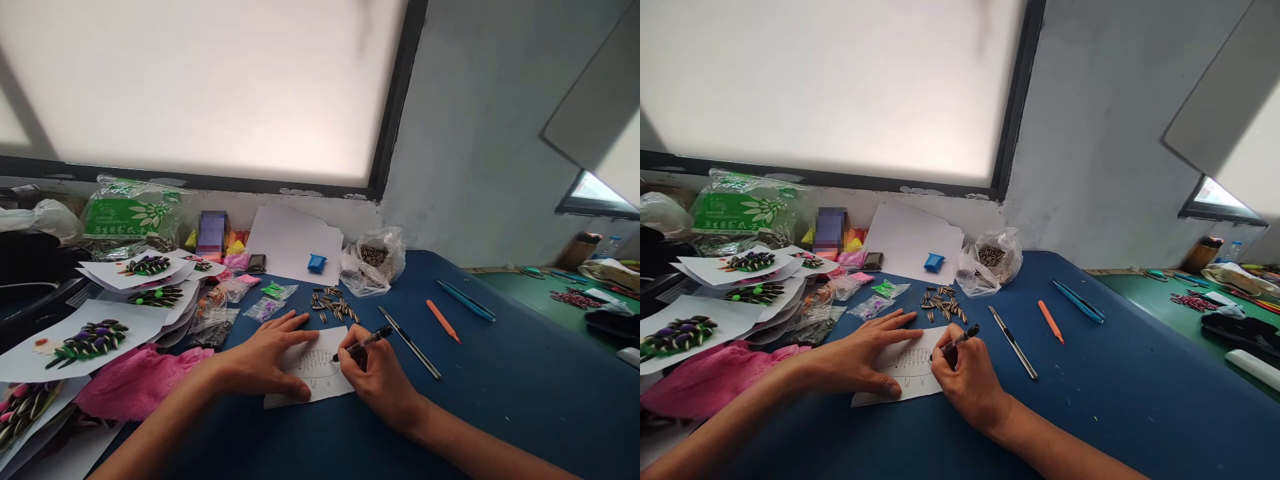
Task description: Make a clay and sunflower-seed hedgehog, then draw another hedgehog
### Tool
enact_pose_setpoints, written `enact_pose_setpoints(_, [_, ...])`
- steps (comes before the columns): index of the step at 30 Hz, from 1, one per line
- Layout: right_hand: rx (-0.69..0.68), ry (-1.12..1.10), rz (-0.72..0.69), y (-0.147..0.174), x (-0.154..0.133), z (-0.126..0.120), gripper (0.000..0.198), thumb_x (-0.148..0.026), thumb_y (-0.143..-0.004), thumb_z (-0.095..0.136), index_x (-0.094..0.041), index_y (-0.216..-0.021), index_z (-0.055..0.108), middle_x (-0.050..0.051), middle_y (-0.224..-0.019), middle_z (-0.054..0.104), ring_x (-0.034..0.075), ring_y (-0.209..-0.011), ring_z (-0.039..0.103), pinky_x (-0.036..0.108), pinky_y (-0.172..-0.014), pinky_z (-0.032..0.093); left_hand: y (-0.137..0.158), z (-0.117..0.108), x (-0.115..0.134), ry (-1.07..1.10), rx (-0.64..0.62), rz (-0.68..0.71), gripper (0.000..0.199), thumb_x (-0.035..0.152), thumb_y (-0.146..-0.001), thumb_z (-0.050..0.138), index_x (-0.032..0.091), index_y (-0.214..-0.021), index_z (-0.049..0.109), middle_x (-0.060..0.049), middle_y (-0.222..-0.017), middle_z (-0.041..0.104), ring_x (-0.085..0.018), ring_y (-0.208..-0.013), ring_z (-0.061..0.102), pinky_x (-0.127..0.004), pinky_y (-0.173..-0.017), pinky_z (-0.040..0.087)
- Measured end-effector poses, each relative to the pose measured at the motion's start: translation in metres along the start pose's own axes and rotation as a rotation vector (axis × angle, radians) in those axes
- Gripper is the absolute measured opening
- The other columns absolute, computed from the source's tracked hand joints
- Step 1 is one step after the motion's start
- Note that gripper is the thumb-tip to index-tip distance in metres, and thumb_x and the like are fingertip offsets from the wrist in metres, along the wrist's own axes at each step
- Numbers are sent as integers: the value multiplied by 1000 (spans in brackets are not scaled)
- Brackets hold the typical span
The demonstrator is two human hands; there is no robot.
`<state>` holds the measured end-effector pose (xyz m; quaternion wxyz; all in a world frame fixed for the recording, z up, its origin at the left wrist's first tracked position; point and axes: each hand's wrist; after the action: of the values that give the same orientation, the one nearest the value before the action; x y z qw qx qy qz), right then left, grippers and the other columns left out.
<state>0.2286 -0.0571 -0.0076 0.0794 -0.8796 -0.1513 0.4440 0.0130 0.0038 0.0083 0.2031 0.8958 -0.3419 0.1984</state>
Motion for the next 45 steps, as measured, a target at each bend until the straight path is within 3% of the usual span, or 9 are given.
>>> enact_pose_setpoints(45, [-7,-1,2,-1,1,-2,12,-17,-83,47,-20,-71,45,-5,-54,46,9,-47,40,21,-45,30,2,-3,6,-14,-20,-27,94,73,-65,65,36,-146,31,-2,-160,8,-34,-145,-1,-57,-115,11])
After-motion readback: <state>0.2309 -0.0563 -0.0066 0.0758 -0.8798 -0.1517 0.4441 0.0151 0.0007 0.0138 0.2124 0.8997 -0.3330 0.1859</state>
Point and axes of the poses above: each hand's wrist, its own y-axis away from the middle knuckle, its own z-axis out of the palm, x = y × z
